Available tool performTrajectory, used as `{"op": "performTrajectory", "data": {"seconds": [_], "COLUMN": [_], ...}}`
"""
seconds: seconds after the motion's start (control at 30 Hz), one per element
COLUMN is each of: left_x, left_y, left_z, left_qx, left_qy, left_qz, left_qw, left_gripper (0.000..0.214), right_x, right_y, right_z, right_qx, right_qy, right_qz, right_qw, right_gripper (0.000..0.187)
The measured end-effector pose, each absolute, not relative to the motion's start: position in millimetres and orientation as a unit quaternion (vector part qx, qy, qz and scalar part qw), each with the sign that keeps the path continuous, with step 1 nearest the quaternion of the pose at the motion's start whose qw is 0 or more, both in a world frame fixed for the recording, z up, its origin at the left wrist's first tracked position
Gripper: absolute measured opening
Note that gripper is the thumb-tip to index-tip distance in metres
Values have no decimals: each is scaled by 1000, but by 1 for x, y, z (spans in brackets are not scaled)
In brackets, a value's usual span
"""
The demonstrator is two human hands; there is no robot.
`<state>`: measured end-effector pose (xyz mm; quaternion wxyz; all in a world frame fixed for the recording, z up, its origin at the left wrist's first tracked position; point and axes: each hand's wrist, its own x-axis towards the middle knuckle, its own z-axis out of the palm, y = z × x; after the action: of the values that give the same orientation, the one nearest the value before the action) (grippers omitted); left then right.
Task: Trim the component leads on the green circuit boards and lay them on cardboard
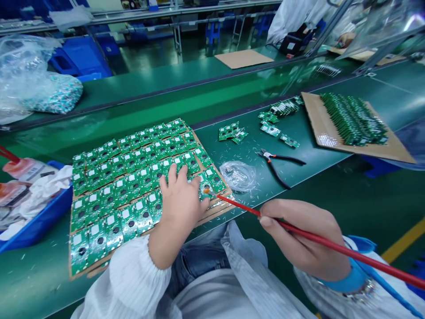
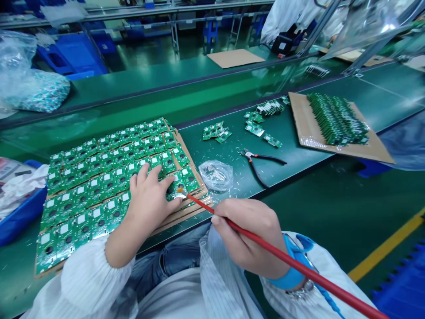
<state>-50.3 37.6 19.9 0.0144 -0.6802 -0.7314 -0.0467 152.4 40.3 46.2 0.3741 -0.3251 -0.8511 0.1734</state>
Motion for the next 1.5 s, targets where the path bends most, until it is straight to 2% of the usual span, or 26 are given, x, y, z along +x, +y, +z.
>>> {"op": "performTrajectory", "data": {"seconds": [0.27,0.67,1.13,1.5], "left_x": [-51,-51,-42,-31], "left_y": [38,37,43,53], "left_z": [24,21,24,15], "left_qx": [-680,-680,-680,-686], "left_qy": [-732,-732,-732,-726], "left_qz": [-37,-31,-44,-54], "left_qw": [6,6,-3,-6], "left_gripper": [40,42,48,43], "right_x": [149,152,158,160], "right_y": [41,41,51,55], "right_z": [45,47,41,45], "right_qx": [-359,-327,-384,-361], "right_qy": [-821,-852,-807,-837], "right_qz": [170,184,132,166], "right_qw": [411,365,429,376], "right_gripper": [12,16,12,17]}}
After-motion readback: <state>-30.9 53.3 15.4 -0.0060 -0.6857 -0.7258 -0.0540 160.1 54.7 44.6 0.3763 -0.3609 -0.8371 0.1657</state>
